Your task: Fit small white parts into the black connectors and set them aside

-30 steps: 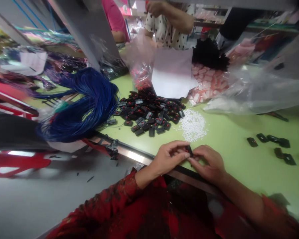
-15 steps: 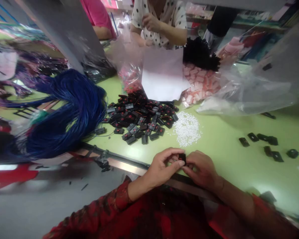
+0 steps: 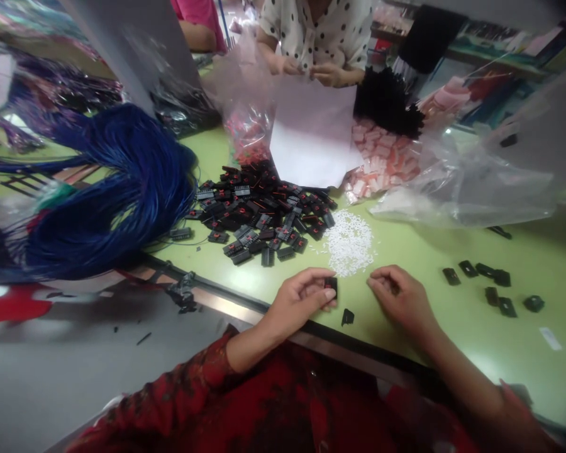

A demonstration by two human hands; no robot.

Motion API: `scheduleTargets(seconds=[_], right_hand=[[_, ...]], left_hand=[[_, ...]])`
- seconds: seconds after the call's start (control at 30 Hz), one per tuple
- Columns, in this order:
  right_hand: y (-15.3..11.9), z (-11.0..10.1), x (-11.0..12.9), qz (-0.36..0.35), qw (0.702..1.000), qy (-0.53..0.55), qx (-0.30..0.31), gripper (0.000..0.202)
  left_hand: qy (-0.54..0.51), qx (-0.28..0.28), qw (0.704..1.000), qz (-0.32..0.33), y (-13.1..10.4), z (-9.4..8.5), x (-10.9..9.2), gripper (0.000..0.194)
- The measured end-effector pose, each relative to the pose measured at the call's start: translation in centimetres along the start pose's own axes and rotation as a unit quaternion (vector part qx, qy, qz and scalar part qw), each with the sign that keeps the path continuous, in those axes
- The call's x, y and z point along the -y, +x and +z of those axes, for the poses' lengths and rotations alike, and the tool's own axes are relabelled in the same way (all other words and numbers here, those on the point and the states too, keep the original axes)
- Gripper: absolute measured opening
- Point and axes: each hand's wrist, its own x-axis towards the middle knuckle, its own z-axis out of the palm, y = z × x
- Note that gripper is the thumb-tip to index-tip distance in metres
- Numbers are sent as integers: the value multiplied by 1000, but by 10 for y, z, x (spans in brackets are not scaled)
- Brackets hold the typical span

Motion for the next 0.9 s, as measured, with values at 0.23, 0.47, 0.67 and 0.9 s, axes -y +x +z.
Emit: scheduleTargets(seconds=[0.23, 0.47, 0.67, 0.9], right_hand=[[20, 1, 4, 67, 993, -90, 47, 32], [27, 1, 1, 84, 988, -108, 74, 28], [28, 1, 0, 46, 992, -96, 63, 32], [26, -4, 2, 11, 986, -139, 96, 20]], left_hand=[[-107, 23, 994, -27, 4, 8, -2, 44], [-158, 35, 986, -31, 2, 9, -3, 43], [-158, 44, 986, -36, 3, 11, -2, 41], [-152, 19, 987, -51, 5, 10, 0, 45]])
